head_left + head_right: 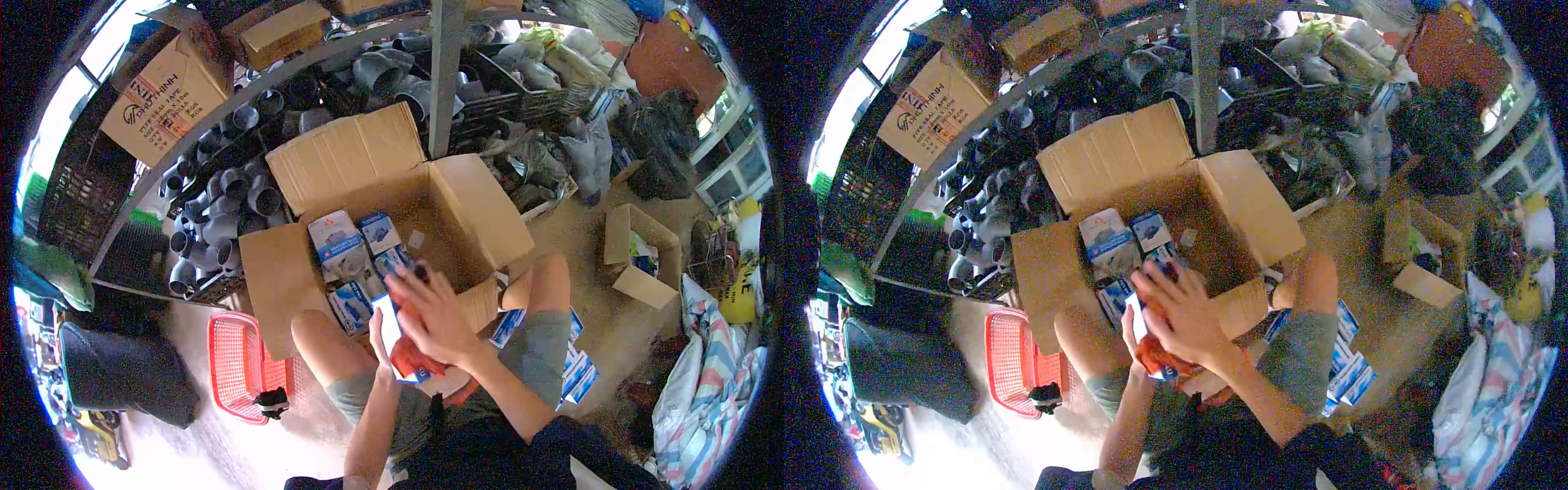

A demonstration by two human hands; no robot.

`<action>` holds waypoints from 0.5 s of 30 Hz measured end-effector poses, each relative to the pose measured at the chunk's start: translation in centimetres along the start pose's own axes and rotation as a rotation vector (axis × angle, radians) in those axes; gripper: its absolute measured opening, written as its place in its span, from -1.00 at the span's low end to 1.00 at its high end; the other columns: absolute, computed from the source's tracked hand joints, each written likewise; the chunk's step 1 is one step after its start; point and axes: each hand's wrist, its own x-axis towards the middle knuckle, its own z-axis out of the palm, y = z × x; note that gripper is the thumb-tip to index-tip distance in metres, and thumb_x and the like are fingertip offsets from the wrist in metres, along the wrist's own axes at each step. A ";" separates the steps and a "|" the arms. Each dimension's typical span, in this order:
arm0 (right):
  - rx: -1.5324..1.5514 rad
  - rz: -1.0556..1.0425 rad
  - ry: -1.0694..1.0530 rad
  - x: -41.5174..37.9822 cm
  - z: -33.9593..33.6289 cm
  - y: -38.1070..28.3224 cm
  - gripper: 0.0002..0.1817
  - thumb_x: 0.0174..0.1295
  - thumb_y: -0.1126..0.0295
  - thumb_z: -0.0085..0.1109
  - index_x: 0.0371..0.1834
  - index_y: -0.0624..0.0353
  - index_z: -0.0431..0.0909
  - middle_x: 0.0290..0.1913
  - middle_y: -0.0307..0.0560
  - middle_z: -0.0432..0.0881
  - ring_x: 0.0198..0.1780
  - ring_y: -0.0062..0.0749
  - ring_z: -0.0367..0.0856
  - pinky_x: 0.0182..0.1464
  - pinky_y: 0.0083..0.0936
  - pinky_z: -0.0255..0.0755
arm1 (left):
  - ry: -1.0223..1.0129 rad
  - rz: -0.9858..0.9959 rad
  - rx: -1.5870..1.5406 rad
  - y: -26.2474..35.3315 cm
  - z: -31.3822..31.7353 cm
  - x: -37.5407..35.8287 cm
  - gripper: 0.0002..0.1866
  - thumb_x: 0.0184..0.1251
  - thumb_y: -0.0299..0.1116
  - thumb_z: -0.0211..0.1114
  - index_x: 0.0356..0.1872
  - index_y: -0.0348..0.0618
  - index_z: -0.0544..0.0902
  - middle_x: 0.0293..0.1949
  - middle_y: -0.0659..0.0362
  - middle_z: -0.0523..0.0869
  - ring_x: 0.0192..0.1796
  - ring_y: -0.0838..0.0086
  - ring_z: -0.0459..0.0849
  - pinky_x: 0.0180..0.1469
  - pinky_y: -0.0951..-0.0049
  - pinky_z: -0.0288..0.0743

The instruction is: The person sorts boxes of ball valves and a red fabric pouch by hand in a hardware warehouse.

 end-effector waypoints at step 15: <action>0.121 0.049 -0.046 -1.7 0.6 -2.4 -0.44 0.44 0.14 -0.12 0.45 0.12 0.27 0.48 0.05 0.27 0.44 0.31 0.12 0.46 0.10 -0.05 | 0.033 0.173 -0.160 -0.8 -1.8 0.3 -0.35 0.47 0.11 -0.11 0.37 -0.15 0.38 0.28 0.06 0.53 0.29 0.22 0.48 0.38 0.15 0.28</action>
